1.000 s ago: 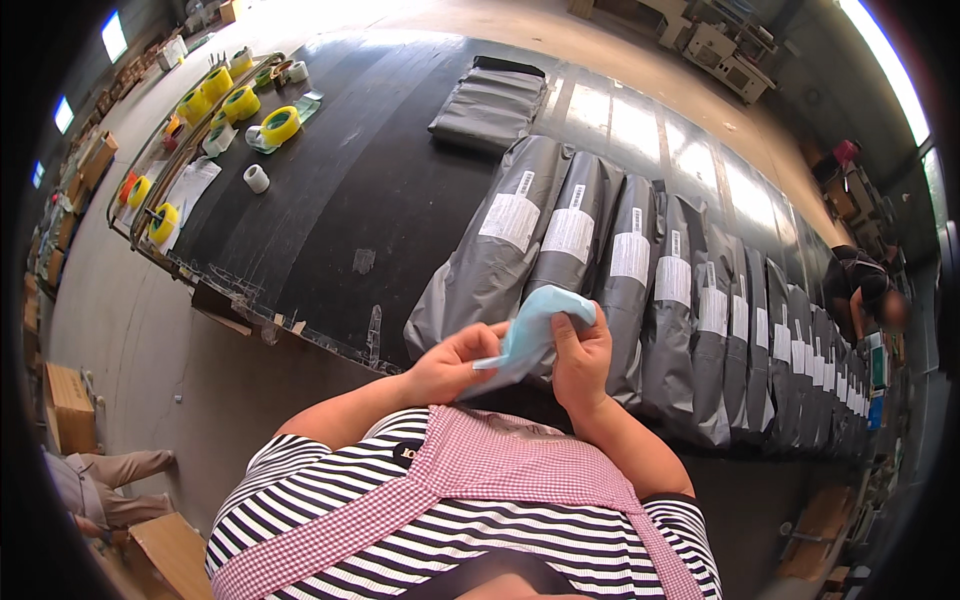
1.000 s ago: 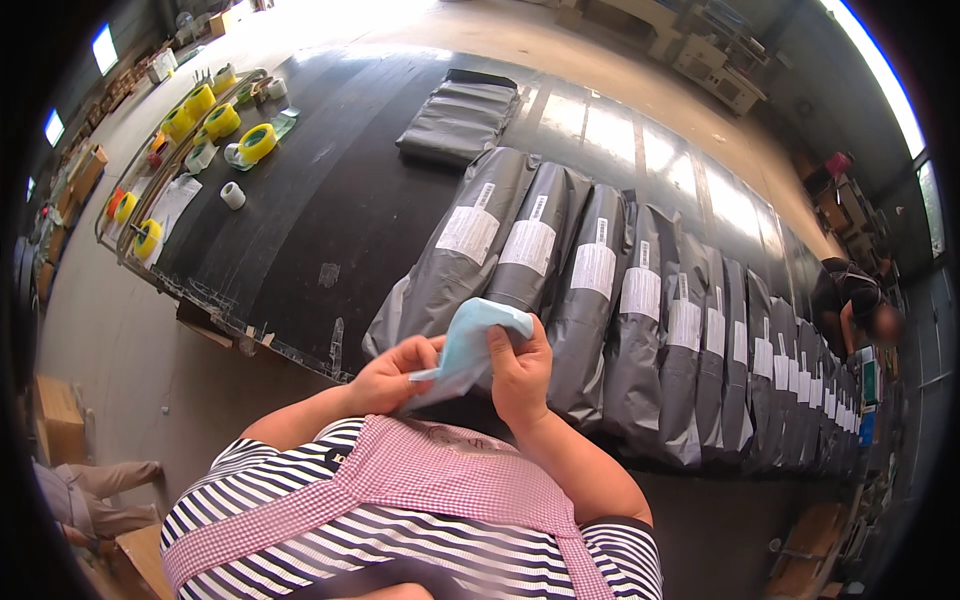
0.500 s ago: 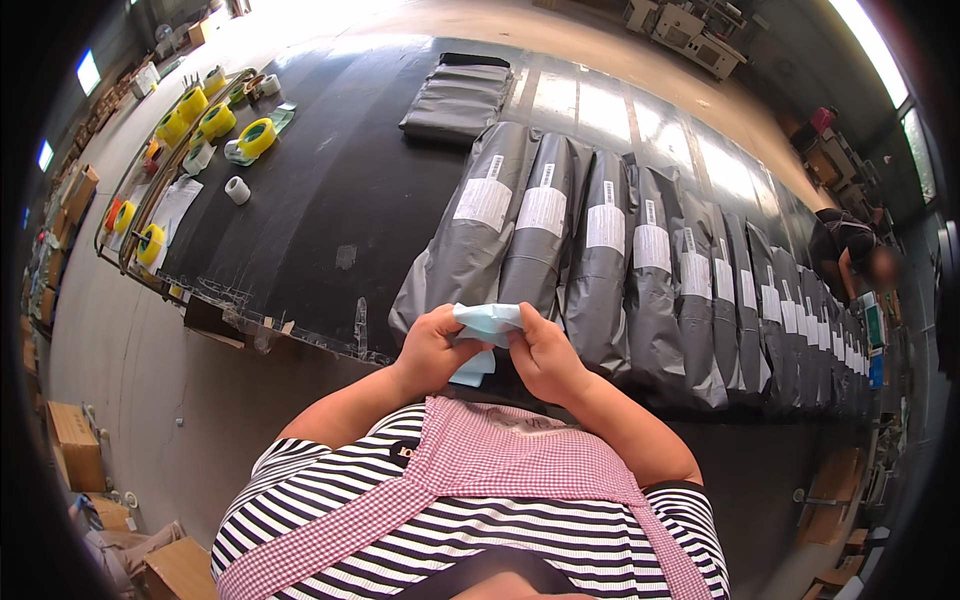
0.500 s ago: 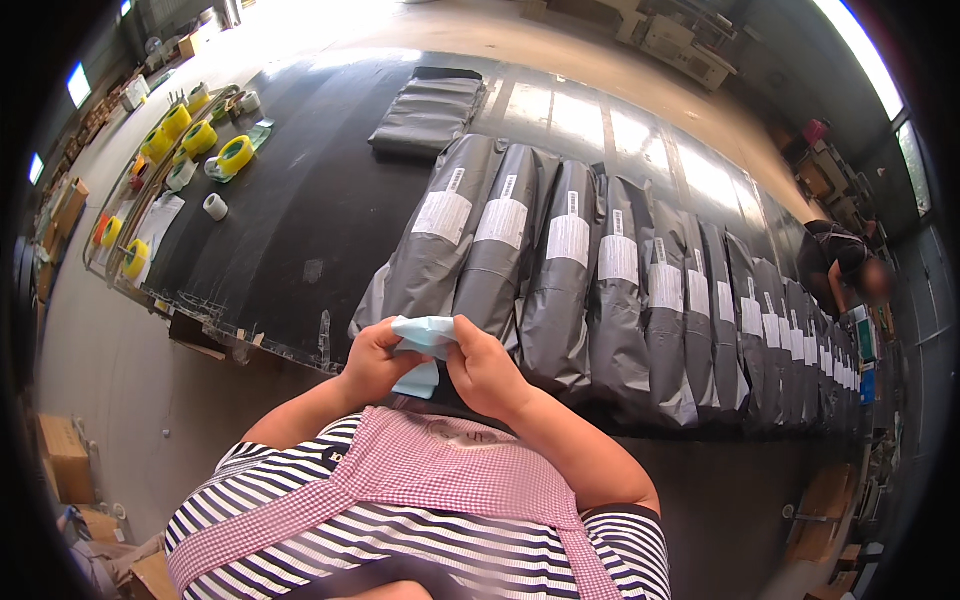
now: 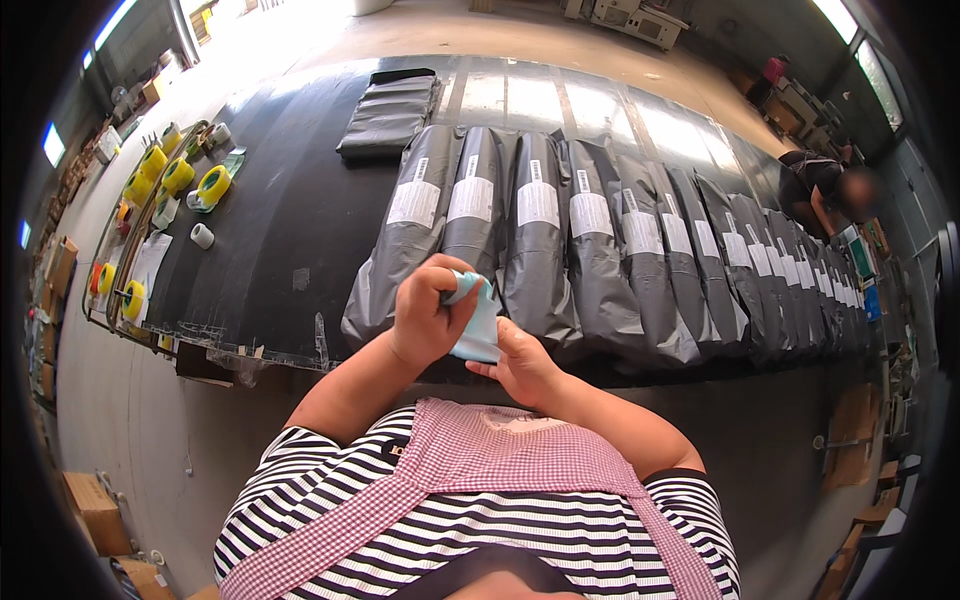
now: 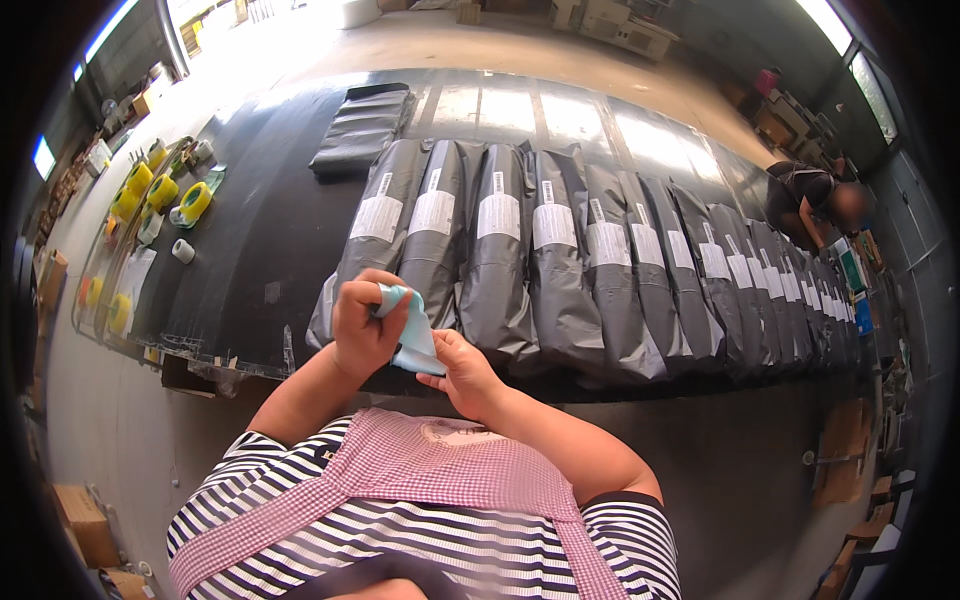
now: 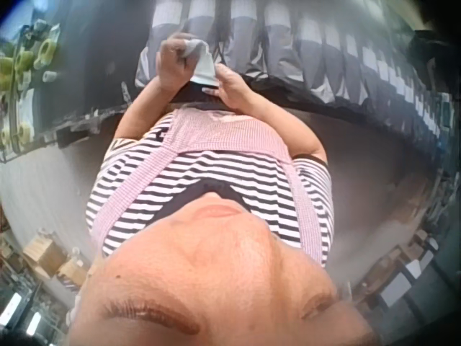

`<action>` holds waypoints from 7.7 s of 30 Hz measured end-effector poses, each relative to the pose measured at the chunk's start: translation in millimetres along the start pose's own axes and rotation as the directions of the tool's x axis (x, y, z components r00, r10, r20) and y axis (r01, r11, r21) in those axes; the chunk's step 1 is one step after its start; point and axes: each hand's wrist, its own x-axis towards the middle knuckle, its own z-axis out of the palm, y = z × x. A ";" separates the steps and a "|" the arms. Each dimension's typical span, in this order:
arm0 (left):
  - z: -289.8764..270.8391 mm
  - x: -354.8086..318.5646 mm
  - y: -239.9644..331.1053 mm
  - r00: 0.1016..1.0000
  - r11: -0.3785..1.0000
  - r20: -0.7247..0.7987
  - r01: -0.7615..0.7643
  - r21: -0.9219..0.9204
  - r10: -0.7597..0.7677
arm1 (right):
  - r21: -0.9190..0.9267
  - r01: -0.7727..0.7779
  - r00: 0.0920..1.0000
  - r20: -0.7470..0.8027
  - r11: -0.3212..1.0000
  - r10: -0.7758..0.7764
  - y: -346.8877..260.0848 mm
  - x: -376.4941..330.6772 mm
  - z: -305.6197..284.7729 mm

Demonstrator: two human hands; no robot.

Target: The person peels adhesive labels from a sheet and applies them to a row of black shipping packages on a long table.

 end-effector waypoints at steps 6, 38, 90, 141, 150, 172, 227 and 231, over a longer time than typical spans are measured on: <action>68.4 19.8 47.6 0.900 0.929 0.311 -0.353 0.111 0.305 | 0.332 -0.128 0.899 0.437 0.935 -0.032 -31.9 -59.5 -45.0; 421.3 -55.6 141.1 0.580 0.971 0.785 -0.044 -0.237 0.218 | 0.623 0.346 0.897 0.001 0.701 -0.443 -62.4 -277.0 -304.6; 509.6 -36.0 61.6 0.566 0.539 0.383 0.132 0.832 -0.730 | -0.708 0.636 0.403 -0.036 0.308 -0.915 -262.2 -411.3 -556.5; 513.7 -38.9 63.6 0.626 0.550 0.376 0.103 0.829 -0.683 | -0.313 0.788 0.344 -0.490 0.530 -0.801 -282.1 -495.0 -642.0; 528.4 -35.7 54.8 0.646 0.600 0.410 0.094 0.795 -0.644 | 0.602 0.281 0.545 -0.741 0.747 0.392 -3.0 -498.5 -810.0; 514.2 -38.1 67.9 0.632 0.528 0.352 0.107 0.842 -0.690 | -0.765 0.124 0.777 -0.321 0.632 -0.541 -367.5 -425.8 -646.6; 518.3 -26.6 67.0 0.644 0.563 0.322 0.207 0.800 -0.694 | -0.761 -0.563 0.737 -0.287 -0.321 -0.612 -500.6 -173.5 -798.4; 517.1 -27.4 64.8 0.636 0.564 0.313 0.237 0.791 -0.705 | -0.749 -0.574 0.749 -0.316 -0.331 -0.582 -524.7 -155.0 -734.2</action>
